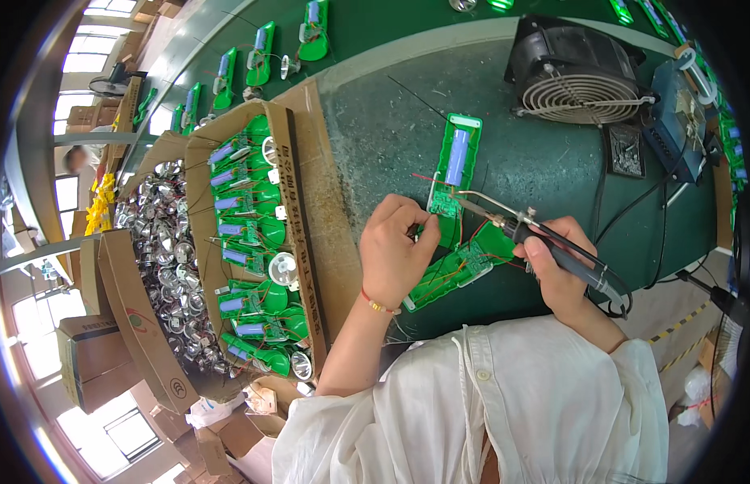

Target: Soldering wires and electronic components into green flashlight casings on a production line.

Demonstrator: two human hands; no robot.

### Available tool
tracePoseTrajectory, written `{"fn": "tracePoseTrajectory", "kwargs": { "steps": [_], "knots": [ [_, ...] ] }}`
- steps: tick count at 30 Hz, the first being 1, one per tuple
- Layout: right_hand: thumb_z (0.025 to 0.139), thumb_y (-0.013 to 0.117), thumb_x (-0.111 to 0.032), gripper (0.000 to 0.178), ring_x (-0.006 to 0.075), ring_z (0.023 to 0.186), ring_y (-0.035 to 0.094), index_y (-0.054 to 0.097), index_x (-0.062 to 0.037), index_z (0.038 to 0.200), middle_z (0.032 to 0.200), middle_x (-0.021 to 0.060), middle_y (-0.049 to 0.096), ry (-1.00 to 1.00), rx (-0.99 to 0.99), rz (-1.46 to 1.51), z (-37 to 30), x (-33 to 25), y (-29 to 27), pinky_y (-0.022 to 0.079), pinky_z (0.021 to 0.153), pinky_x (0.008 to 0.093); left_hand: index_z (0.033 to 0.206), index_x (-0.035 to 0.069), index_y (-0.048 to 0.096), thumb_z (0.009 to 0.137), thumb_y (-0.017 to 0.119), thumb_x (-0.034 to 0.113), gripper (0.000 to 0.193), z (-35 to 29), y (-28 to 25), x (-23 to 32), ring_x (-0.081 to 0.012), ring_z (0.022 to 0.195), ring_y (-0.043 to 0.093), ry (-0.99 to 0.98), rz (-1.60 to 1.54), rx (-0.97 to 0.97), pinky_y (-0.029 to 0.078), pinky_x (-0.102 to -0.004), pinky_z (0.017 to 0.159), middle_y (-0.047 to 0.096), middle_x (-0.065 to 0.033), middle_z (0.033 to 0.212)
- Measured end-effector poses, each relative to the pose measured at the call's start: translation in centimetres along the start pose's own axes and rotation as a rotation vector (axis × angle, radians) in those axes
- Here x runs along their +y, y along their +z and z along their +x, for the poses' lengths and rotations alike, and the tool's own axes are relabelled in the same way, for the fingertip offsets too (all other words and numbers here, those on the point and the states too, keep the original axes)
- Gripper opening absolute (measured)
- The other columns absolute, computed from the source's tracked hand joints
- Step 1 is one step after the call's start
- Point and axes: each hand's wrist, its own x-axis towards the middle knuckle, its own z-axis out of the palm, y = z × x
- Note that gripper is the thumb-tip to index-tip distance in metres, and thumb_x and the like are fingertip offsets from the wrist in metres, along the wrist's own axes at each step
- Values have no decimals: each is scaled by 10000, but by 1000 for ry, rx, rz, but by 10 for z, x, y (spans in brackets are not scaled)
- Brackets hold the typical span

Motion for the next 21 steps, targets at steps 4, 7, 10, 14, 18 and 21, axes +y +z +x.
{"fn": "tracePoseTrajectory", "kwargs": {
  "steps": [4,7,10,14,18,21],
  "knots": [
    [810,611,-99,158,79,565,558,514,10,870,693,95,631,30,86,51,-7,6,-11,456,505,216,634,27,578,677,640,62,83,-1,4,-4,-226,588,547,-2,26,-3,429,-309,521,557,-87,725],
    [812,601,-90,158,96,577,573,504,14,881,698,113,623,34,97,99,-12,8,-22,466,513,214,625,46,579,681,647,82,96,-3,-1,2,-233,585,545,-57,60,-30,432,-318,528,557,-85,725],
    [817,579,-78,144,129,617,605,495,21,878,725,111,607,-50,195,85,-15,12,-35,492,576,220,657,68,590,668,687,121,111,10,-6,4,-248,614,551,168,144,71,437,-335,540,551,-80,711],
    [820,571,-82,139,126,616,599,496,20,876,724,110,605,-71,265,109,-14,24,-49,487,561,224,957,122,599,668,618,0,314,71,-24,27,-222,883,560,554,494,-39,444,-351,746,562,-76,985],
    [824,559,-79,130,126,613,594,496,20,881,711,112,605,-73,278,112,-13,20,-58,479,551,219,1042,245,537,736,526,107,336,101,-7,24,-160,885,513,1046,924,-382,406,-292,710,494,-30,1080],
    [822,548,-67,116,127,607,590,495,19,878,705,106,601,-67,334,107,-20,22,-66,480,555,219,1017,228,537,735,531,119,302,115,-11,13,-159,885,510,1013,1050,-641,403,-283,700,497,-20,1014]
  ]
}}
